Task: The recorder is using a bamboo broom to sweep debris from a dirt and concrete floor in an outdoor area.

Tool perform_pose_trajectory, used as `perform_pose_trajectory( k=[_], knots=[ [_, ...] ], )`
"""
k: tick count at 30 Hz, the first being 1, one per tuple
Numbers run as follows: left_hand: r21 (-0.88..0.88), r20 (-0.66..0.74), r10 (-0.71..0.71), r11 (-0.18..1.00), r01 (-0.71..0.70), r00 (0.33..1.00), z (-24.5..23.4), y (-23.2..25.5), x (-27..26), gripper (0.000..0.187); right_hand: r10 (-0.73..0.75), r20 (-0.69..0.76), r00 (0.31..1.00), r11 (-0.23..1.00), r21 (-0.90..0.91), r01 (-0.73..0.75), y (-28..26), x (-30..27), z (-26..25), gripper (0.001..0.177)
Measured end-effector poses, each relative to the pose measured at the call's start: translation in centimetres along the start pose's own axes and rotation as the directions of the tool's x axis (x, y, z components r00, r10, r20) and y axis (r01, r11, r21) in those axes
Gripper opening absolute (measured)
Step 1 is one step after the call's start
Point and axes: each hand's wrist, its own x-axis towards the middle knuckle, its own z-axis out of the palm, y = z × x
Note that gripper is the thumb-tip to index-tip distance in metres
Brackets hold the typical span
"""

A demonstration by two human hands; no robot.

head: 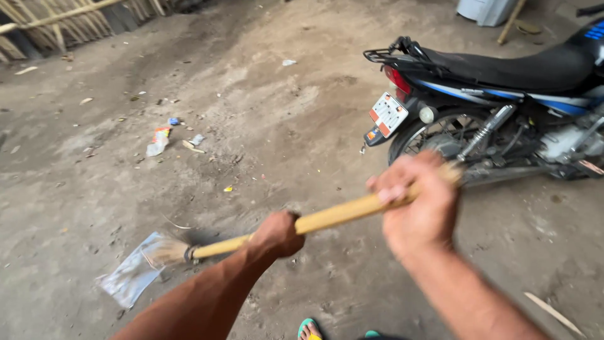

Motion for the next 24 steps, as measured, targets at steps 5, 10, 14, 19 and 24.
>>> perform_pose_trajectory(
  k=[5,10,14,19,24],
  knots=[
    [-0.072,-0.187,0.247,0.962,-0.265,0.951,-3.4,5.7,5.9,0.029,-0.185,0.108,0.977,0.98,-0.051,0.191,-4.5,3.8,0.8,0.022],
    [-0.123,-0.249,0.355,0.911,-0.393,0.901,-6.8,8.8,13.1,0.03,-0.333,0.28,0.9,0.911,-0.15,0.384,-3.5,7.6,2.9,0.017],
    [-0.132,-0.2,0.358,0.913,-0.387,0.912,-7.8,6.6,18.1,0.028,-0.33,0.355,0.875,0.908,-0.136,0.397,0.3,11.9,4.2,0.018],
    [-0.054,-0.113,0.186,0.98,-0.193,0.976,-7.7,-2.3,21.7,0.029,-0.202,0.211,0.956,0.964,-0.131,0.232,7.6,18.1,4.6,0.015],
    [0.033,-0.132,-0.051,0.998,0.055,0.99,-11.1,-7.8,22.4,0.03,0.113,0.145,0.983,0.991,0.054,-0.122,11.6,22.0,5.2,0.024]
  ],
)
